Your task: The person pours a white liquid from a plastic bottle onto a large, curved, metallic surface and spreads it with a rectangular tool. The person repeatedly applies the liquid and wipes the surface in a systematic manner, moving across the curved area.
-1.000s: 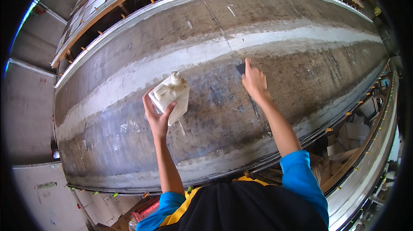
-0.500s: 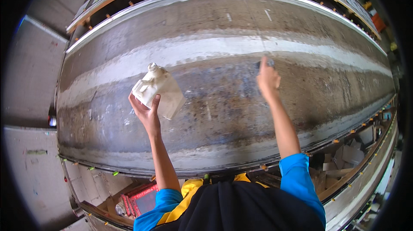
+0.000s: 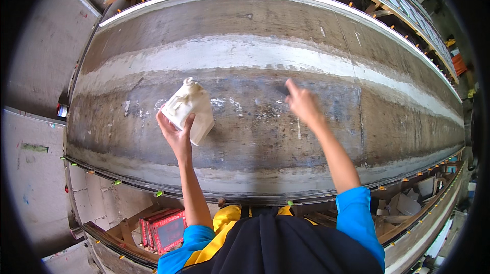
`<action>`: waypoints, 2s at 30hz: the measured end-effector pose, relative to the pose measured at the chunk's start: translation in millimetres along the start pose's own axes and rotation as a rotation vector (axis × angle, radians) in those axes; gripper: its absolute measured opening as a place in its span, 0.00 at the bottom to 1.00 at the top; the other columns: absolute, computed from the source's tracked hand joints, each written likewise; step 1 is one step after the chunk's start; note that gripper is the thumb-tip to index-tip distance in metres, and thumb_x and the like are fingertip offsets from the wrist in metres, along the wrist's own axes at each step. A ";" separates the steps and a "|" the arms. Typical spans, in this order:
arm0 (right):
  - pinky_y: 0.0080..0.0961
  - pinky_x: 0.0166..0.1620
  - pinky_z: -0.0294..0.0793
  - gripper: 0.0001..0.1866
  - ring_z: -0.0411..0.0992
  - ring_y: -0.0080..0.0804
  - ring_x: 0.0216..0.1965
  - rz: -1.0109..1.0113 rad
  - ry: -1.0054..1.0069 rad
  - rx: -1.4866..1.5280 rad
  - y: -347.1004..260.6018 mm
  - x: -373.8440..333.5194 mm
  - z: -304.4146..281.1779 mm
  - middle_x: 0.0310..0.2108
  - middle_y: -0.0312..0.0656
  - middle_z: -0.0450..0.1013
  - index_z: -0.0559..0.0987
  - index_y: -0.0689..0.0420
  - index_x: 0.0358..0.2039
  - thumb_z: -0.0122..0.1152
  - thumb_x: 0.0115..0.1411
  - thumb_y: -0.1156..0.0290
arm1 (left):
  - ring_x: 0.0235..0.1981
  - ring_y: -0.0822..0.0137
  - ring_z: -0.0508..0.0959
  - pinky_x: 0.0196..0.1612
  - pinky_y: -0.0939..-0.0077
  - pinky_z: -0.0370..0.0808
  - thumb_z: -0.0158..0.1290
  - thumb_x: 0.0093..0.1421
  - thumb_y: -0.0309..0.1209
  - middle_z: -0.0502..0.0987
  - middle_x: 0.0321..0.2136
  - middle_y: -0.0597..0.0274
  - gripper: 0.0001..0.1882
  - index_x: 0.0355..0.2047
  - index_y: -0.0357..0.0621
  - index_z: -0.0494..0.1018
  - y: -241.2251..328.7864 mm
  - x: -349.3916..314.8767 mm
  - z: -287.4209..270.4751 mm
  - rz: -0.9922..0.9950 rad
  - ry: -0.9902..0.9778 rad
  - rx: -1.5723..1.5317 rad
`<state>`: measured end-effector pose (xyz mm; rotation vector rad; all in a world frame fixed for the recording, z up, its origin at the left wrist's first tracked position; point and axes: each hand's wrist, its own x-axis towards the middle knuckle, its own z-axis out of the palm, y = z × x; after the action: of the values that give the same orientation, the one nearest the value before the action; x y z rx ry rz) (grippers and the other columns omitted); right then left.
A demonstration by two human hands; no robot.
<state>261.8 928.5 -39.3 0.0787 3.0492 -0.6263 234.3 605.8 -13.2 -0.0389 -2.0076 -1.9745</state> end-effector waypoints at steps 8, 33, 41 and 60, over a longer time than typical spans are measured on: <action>0.17 0.16 0.63 0.20 0.63 0.22 0.15 -0.251 0.197 -0.558 -39.3 42.1 59.5 0.16 0.37 0.66 0.68 0.55 0.43 0.47 0.50 0.88 | 0.49 0.63 0.67 0.52 0.69 0.64 0.67 0.42 0.32 0.66 0.46 0.56 0.40 0.53 0.41 0.57 -6.5 14.3 -20.7 -0.015 -0.076 -0.010; 0.18 0.19 0.66 0.19 0.64 0.25 0.15 -0.077 0.179 -0.356 -2.9 -27.1 35.8 0.14 0.38 0.64 0.68 0.58 0.42 0.50 0.49 0.87 | 0.48 0.64 0.68 0.51 0.69 0.65 0.67 0.41 0.32 0.66 0.45 0.58 0.39 0.51 0.41 0.59 1.8 -2.6 -12.3 -0.003 -0.237 -0.073; 0.30 0.26 0.74 0.20 0.75 0.40 0.25 0.173 -0.035 0.260 -101.0 -83.8 39.1 0.25 0.51 0.74 0.65 0.62 0.45 0.57 0.52 0.79 | 0.48 0.63 0.68 0.51 0.69 0.65 0.67 0.42 0.32 0.67 0.45 0.56 0.40 0.52 0.40 0.58 3.9 -18.5 -30.7 -0.003 -0.199 -0.040; 0.42 0.54 0.64 0.37 0.70 0.49 0.46 0.941 0.202 0.299 16.1 -142.2 -23.6 0.45 0.57 0.69 0.55 0.58 0.58 0.62 0.51 0.63 | 0.48 0.62 0.68 0.52 0.67 0.64 0.66 0.42 0.32 0.67 0.45 0.55 0.40 0.52 0.40 0.57 11.3 -53.7 -3.2 -0.040 -0.267 -0.054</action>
<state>404.3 946.3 -18.6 1.5195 2.5647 -0.9638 288.6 614.1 -15.6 -0.2913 -2.1282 -2.1452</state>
